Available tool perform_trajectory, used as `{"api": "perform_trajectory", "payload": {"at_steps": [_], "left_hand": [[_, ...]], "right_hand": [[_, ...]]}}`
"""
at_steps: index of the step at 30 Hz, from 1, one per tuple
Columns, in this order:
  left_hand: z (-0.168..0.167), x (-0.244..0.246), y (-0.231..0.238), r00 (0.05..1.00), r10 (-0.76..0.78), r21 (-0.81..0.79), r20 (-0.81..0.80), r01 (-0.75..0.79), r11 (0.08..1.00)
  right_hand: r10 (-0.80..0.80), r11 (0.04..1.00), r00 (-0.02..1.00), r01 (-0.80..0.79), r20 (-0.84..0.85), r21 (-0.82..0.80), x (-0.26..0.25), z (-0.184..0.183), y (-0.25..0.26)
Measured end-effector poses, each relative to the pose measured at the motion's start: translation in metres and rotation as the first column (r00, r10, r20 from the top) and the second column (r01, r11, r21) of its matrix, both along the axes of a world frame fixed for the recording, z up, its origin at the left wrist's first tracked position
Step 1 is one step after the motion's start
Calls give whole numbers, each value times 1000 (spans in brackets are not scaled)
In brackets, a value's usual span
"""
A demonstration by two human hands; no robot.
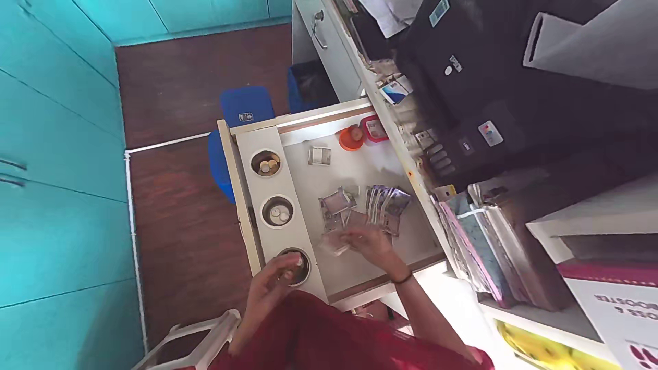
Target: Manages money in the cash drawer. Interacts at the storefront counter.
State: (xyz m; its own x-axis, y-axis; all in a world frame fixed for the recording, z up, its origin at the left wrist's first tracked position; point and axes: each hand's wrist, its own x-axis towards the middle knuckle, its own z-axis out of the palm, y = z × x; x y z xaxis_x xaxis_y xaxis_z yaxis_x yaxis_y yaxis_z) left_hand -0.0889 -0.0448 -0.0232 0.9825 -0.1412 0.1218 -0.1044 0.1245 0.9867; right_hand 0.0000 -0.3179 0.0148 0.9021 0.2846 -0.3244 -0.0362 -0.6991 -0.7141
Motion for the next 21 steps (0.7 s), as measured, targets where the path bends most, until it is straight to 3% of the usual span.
{"api": "perform_trajectory", "payload": {"at_steps": [2, 4, 8, 10, 12, 14, 17, 19, 21], "left_hand": [[2, 3, -6, 995, -82, 12, -53, 83, 996], [8, 5, -7, 980, -162, 47, -118, 168, 985], [13, 3, -3, 983, -137, 84, -126, 148, 986], [11, 1, -3, 986, -112, 54, -122, 120, 991], [10, 0, -8, 986, -85, 43, -145, 92, 995], [10, -1, -11, 985, -50, 68, -163, 62, 996], [15, -1, -11, 983, -14, 116, -181, 35, 993], [18, -1, -12, 979, 11, 142, -203, 18, 990], [21, -1, -14, 975, 39, 149, -219, -6, 989]], "right_hand": [[87, 960, 992, -107, 88, 258, -28, 1, 20], [164, 893, 976, -210, 147, 399, -48, -4, 44], [155, 820, 984, -180, 92, 544, -63, -11, 64], [204, 830, 978, -189, 29, 525, -59, -11, 55], [236, 915, 972, -220, -7, 338, -48, -4, 39], [202, 979, 971, -204, -125, -3, -28, 6, 19], [66, 850, 921, -253, -383, -462, 7, 2, -8], [-41, 744, 862, -312, -506, -591, 16, -6, -18], [-117, 705, 840, -305, -529, -640, 18, -12, -24]]}}
